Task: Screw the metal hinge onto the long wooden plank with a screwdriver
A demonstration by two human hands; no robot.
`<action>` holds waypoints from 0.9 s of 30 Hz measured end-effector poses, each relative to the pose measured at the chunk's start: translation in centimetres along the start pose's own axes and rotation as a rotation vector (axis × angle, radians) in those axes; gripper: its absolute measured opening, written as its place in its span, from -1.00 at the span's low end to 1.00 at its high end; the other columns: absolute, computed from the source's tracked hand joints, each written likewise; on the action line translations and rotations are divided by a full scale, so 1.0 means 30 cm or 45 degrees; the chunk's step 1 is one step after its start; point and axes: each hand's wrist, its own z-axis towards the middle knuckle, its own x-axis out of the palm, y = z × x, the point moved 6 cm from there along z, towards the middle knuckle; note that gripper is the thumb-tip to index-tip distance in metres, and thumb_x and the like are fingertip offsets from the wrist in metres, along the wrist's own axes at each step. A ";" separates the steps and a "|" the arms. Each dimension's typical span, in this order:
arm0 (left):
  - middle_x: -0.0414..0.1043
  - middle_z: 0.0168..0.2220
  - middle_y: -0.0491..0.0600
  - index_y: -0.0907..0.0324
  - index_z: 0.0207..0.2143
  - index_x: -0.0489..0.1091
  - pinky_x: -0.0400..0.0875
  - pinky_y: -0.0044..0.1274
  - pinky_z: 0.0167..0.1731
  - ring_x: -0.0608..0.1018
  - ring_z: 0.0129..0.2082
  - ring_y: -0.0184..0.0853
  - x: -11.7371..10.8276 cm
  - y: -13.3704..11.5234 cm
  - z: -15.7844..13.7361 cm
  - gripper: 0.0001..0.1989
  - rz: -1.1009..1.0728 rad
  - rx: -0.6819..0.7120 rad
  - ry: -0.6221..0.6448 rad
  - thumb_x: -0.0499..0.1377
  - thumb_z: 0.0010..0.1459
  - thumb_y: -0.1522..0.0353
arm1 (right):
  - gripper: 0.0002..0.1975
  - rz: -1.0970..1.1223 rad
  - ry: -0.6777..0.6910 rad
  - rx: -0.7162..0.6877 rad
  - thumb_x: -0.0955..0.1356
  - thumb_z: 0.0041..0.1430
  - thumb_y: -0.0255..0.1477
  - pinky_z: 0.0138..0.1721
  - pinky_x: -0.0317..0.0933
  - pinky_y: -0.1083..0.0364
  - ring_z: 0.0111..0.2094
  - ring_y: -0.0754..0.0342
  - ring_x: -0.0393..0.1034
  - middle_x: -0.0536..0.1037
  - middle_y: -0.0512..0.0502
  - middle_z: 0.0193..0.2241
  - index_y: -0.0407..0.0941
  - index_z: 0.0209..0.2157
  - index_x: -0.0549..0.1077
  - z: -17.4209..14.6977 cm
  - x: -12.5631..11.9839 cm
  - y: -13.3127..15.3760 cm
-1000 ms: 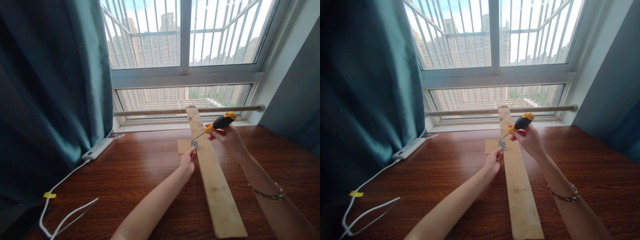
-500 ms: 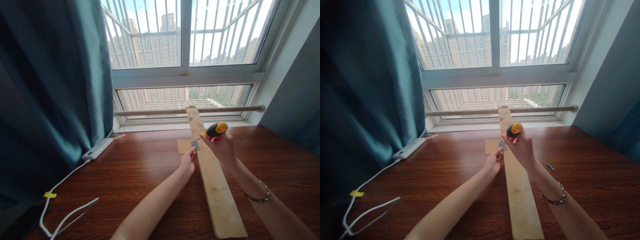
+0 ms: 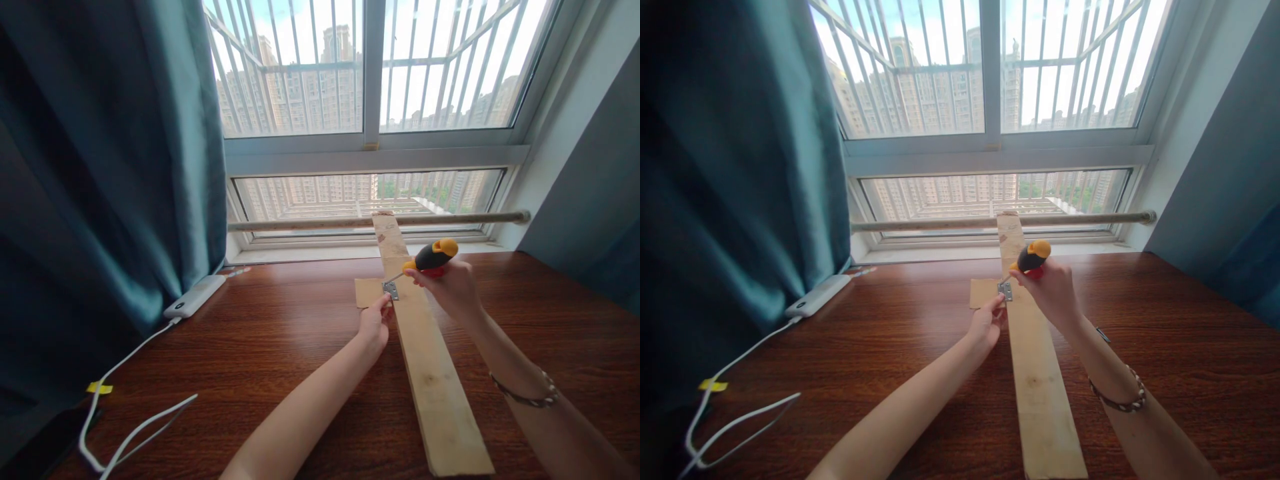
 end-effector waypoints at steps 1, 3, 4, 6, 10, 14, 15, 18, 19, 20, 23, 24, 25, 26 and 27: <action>0.50 -0.46 -0.04 0.27 -0.43 0.43 0.33 -0.64 -0.55 0.47 -0.56 -0.46 -0.001 0.000 0.000 -0.79 -0.003 0.000 -0.003 0.23 -0.18 0.63 | -0.67 -0.144 -0.113 -0.036 0.44 -0.14 -0.18 -0.41 0.33 -0.06 -0.52 -0.09 0.45 0.50 -0.13 -0.61 -0.18 -0.53 0.44 -0.002 -0.006 0.000; 0.50 -0.46 -0.05 0.27 -0.42 0.43 0.33 -0.64 -0.55 0.47 -0.56 -0.46 -0.001 -0.002 -0.001 -0.79 -0.002 0.002 -0.005 0.23 -0.17 0.63 | -0.66 -0.228 -0.244 -0.050 0.44 -0.15 -0.17 -0.42 0.32 -0.05 -0.54 -0.09 0.43 0.47 -0.12 -0.64 -0.18 -0.55 0.43 -0.007 -0.005 -0.005; 0.50 -0.46 -0.04 0.27 -0.42 0.43 0.34 -0.64 -0.54 0.47 -0.56 -0.46 0.000 -0.003 -0.002 -0.80 0.002 0.004 -0.004 0.23 -0.17 0.63 | -0.66 -0.152 -0.237 -0.020 0.44 -0.14 -0.17 -0.46 0.32 -0.02 -0.56 -0.05 0.42 0.48 -0.11 -0.63 -0.18 -0.51 0.44 -0.006 0.003 -0.013; 0.50 -0.45 -0.03 0.28 -0.42 0.42 0.35 -0.63 -0.52 0.48 -0.54 -0.46 0.004 -0.004 -0.004 -0.80 0.014 0.007 0.005 0.23 -0.16 0.63 | -0.62 0.158 -0.124 0.090 0.44 -0.14 -0.18 -0.57 0.31 0.05 -0.62 0.03 0.40 0.51 -0.09 -0.55 -0.18 -0.37 0.44 0.000 0.026 -0.032; 0.49 -0.45 -0.04 0.28 -0.40 0.42 0.34 -0.64 -0.53 0.48 -0.55 -0.47 0.005 -0.005 -0.004 -0.79 0.020 0.015 -0.001 0.23 -0.16 0.62 | -0.53 0.756 0.175 0.288 0.50 -0.25 -0.27 -0.50 0.40 0.07 -0.54 0.06 0.46 0.53 -0.10 -0.33 -0.15 -0.26 0.40 0.012 0.049 -0.033; 0.48 -0.47 -0.07 0.26 -0.41 0.41 0.32 -0.65 -0.55 0.46 -0.56 -0.48 -0.001 -0.002 -0.001 -0.79 0.020 0.002 -0.016 0.23 -0.16 0.62 | -0.50 0.928 0.369 0.322 0.51 -0.25 -0.31 -0.30 0.43 0.01 -0.39 0.00 0.50 0.51 -0.13 -0.18 -0.12 -0.20 0.40 0.014 0.038 -0.016; 0.48 -0.47 -0.07 0.26 -0.42 0.41 0.32 -0.65 -0.54 0.47 -0.56 -0.48 -0.002 -0.001 0.000 -0.80 0.022 0.000 -0.017 0.23 -0.16 0.62 | -0.51 0.890 0.381 0.324 0.51 -0.25 -0.29 -0.32 0.43 0.01 -0.41 -0.01 0.50 0.52 -0.15 -0.19 -0.14 -0.21 0.41 0.013 0.037 -0.017; 0.48 -0.47 -0.05 0.27 -0.44 0.41 0.31 -0.66 -0.54 0.47 -0.55 -0.49 -0.005 0.001 0.001 -0.83 0.032 -0.005 -0.023 0.23 -0.15 0.62 | -0.56 0.600 0.301 0.275 0.50 -0.27 -0.24 -0.44 0.42 0.04 -0.50 -0.02 0.49 0.56 -0.16 -0.40 -0.20 -0.34 0.45 0.006 0.042 -0.028; 0.49 -0.47 -0.05 0.28 -0.44 0.42 0.30 -0.66 -0.54 0.47 -0.55 -0.49 -0.005 0.001 0.002 -0.83 0.034 -0.004 -0.018 0.24 -0.15 0.62 | -0.58 0.466 0.222 0.241 0.50 -0.28 -0.23 -0.49 0.40 0.06 -0.54 -0.02 0.47 0.55 -0.14 -0.49 -0.20 -0.40 0.45 0.004 0.042 -0.031; 0.49 -0.45 -0.04 0.27 -0.43 0.42 0.30 -0.66 -0.54 0.47 -0.55 -0.49 -0.004 0.001 0.002 -0.82 0.035 -0.001 -0.013 0.24 -0.15 0.62 | -0.60 0.339 0.123 0.204 0.50 -0.28 -0.21 -0.54 0.37 0.08 -0.58 -0.01 0.45 0.53 -0.10 -0.57 -0.19 -0.44 0.44 0.001 0.040 -0.034; 0.50 -0.43 -0.04 0.27 -0.42 0.43 0.31 -0.66 -0.53 0.47 -0.54 -0.49 -0.005 -0.001 0.001 -0.81 0.039 0.011 -0.014 0.24 -0.15 0.62 | -0.65 0.144 -0.103 0.155 0.46 -0.21 -0.17 -0.66 0.26 0.14 -0.68 0.08 0.35 0.46 -0.02 -0.68 -0.14 -0.48 0.42 -0.009 0.036 -0.044; 0.50 -0.43 -0.03 0.26 -0.43 0.43 0.31 -0.66 -0.52 0.48 -0.53 -0.48 -0.004 -0.001 0.001 -0.82 0.044 0.010 -0.017 0.24 -0.15 0.62 | -0.66 0.172 -0.117 0.167 0.45 -0.18 -0.17 -0.69 0.22 0.16 -0.69 0.10 0.33 0.45 0.00 -0.68 -0.13 -0.45 0.42 -0.009 0.037 -0.050; 0.51 -0.43 -0.03 0.26 -0.44 0.43 0.32 -0.65 -0.51 0.48 -0.53 -0.47 -0.004 -0.001 0.000 -0.83 0.051 0.009 -0.021 0.24 -0.15 0.61 | -0.65 0.235 -0.095 0.188 0.46 -0.18 -0.18 -0.70 0.21 0.18 -0.69 0.12 0.33 0.45 0.01 -0.67 -0.13 -0.42 0.42 -0.006 0.039 -0.056; 0.51 -0.43 -0.02 0.26 -0.45 0.43 0.33 -0.65 -0.50 0.49 -0.52 -0.46 -0.003 -0.002 -0.001 -0.84 0.057 0.010 -0.021 0.24 -0.15 0.61 | -0.63 0.319 -0.048 0.219 0.47 -0.21 -0.20 -0.70 0.21 0.19 -0.69 0.12 0.34 0.46 0.02 -0.66 -0.14 -0.38 0.43 -0.002 0.041 -0.060; 0.51 -0.42 -0.01 0.26 -0.45 0.43 0.34 -0.64 -0.49 0.50 -0.50 -0.45 -0.001 -0.003 -0.003 -0.84 0.058 0.012 -0.015 0.24 -0.15 0.60 | -0.59 0.414 0.010 0.252 0.49 -0.24 -0.23 -0.69 0.24 0.20 -0.67 0.12 0.36 0.47 0.02 -0.63 -0.15 -0.34 0.43 0.002 0.041 -0.062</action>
